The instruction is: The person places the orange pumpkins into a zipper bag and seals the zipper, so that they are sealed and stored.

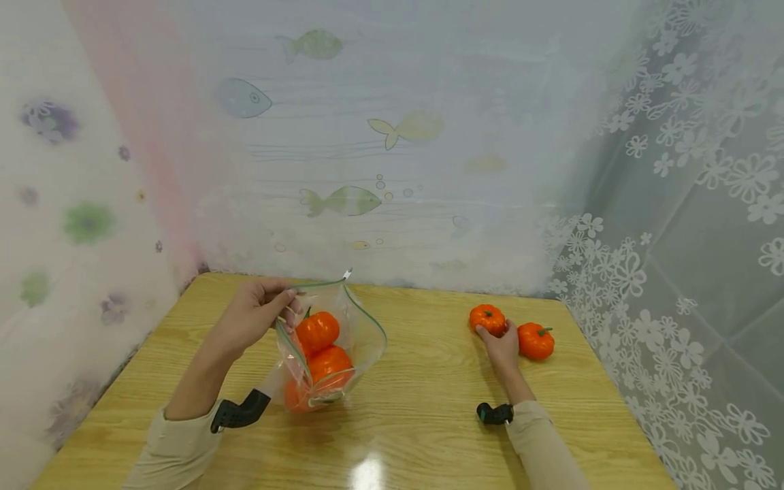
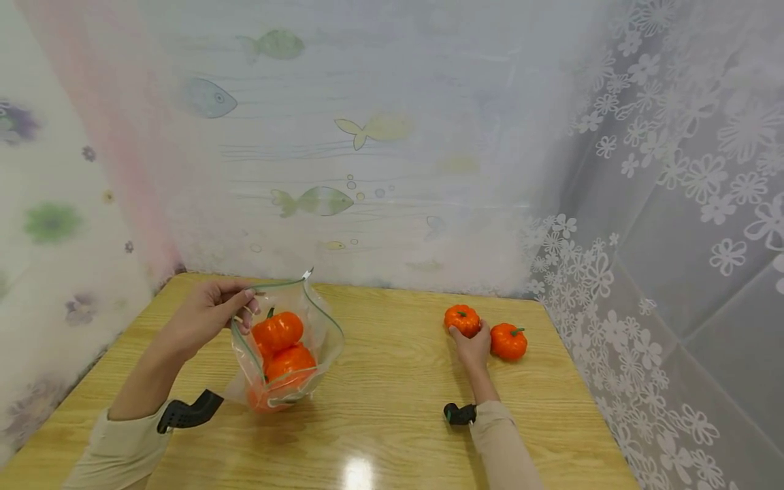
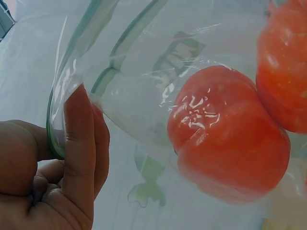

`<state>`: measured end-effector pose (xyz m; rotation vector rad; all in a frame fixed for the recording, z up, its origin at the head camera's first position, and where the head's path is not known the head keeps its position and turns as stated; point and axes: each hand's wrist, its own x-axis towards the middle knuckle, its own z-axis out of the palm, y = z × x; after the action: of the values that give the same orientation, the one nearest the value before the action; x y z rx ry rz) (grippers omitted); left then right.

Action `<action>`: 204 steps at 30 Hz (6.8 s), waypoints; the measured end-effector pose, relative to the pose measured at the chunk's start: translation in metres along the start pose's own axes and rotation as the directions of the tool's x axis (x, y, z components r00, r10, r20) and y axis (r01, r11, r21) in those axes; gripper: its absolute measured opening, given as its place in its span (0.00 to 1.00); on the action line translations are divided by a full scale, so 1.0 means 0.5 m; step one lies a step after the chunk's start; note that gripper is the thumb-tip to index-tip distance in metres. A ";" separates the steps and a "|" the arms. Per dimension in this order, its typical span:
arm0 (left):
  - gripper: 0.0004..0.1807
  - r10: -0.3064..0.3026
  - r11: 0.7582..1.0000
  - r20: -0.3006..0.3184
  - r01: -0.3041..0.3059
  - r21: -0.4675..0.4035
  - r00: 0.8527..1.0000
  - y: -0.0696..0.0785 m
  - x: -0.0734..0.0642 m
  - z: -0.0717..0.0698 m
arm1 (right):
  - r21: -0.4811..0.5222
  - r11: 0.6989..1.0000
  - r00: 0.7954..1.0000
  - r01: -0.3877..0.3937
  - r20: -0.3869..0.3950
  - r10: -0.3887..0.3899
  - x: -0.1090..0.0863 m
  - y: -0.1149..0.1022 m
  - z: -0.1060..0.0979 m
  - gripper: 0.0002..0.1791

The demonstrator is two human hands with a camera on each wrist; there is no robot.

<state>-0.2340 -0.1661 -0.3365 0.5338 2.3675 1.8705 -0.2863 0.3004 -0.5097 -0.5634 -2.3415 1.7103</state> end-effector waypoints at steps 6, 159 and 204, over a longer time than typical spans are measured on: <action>0.16 0.020 1.000 -0.005 -0.020 -0.003 1.000 -0.002 -0.004 0.009 | -0.047 0.999 1.000 0.016 -0.004 -0.017 0.006 -0.004 -0.002 0.49; 0.17 -0.016 0.977 -0.202 -0.028 -0.210 0.979 -0.016 -0.027 0.119 | 0.639 0.766 0.625 0.062 0.574 -0.529 -0.417 -0.278 0.095 0.43; 0.15 -0.034 0.988 -0.177 0.006 -0.156 0.984 0.002 -0.027 0.123 | 0.339 0.908 0.713 0.246 0.572 -0.406 -0.431 -0.287 0.168 0.43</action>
<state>-0.2044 -0.1131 -0.3531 0.3393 2.2924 2.1546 -0.1485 0.1014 -0.3854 0.5530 -2.3421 2.1806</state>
